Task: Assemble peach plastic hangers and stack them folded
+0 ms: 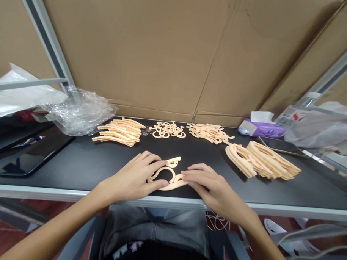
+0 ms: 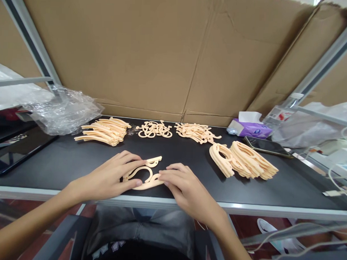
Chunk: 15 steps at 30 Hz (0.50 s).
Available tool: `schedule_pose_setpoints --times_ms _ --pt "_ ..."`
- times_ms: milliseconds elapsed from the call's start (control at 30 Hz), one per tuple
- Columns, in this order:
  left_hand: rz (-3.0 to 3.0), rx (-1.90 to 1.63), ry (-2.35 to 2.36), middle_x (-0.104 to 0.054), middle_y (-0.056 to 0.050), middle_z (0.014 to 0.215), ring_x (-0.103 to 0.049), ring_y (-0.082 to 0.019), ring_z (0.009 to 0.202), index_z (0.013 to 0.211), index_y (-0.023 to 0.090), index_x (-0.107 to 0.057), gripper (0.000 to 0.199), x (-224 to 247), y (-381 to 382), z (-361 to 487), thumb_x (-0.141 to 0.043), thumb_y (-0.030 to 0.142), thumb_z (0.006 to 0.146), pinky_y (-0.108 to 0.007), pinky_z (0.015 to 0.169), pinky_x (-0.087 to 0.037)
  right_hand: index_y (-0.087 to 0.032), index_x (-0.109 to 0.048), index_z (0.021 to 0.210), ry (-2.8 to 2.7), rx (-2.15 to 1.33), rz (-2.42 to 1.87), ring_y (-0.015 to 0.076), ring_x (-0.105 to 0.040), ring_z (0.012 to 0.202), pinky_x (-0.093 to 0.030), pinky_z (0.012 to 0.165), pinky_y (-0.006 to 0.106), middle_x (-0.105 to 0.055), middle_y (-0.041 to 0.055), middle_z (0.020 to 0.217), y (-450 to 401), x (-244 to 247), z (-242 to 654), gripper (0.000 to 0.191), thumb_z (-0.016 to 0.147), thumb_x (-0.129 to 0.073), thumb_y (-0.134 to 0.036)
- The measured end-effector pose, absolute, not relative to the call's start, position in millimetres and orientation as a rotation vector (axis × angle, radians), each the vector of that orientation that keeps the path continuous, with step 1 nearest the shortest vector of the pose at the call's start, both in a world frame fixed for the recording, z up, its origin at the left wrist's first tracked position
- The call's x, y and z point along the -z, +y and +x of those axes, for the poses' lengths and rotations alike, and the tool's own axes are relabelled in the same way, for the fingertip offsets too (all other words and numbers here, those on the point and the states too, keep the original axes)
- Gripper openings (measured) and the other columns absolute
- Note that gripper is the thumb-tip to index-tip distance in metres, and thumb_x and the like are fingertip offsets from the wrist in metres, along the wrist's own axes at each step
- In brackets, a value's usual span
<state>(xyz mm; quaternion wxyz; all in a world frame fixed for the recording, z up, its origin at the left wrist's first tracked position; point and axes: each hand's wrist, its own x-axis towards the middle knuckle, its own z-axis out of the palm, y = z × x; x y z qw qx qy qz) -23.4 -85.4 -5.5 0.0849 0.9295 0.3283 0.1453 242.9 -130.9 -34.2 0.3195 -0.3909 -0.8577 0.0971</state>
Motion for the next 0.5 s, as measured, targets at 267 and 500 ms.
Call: schedule_pose_setpoints --times_ms 267,500 --pt "2.817 -0.486 0.920 -0.061 -0.007 0.122 -0.050 -0.024 0.108 0.132 0.033 -0.061 0.036 8.3 -85.9 -23.5 -0.047 0.043 0.101 -0.041 0.096 -0.043 -0.026 -0.070 0.117 -2.256 -0.232 -1.014 0.0230 -0.062 0.114 -0.056 0.094 0.046 -0.074 0.0064 0.114 -132.9 33.2 243.4 0.029 0.100 -0.048 -0.019" --pt "2.805 -0.465 0.928 -0.060 -0.006 0.123 -0.050 -0.025 0.111 0.131 0.035 -0.062 0.035 8.6 -85.4 -22.5 -0.047 0.044 0.101 -0.042 0.098 -0.042 -0.027 -0.070 0.117 -2.273 -0.261 -1.003 0.0230 -0.062 0.114 -0.055 0.093 0.046 -0.073 0.0062 0.115 -133.5 31.5 243.7 0.031 0.101 -0.046 -0.018"
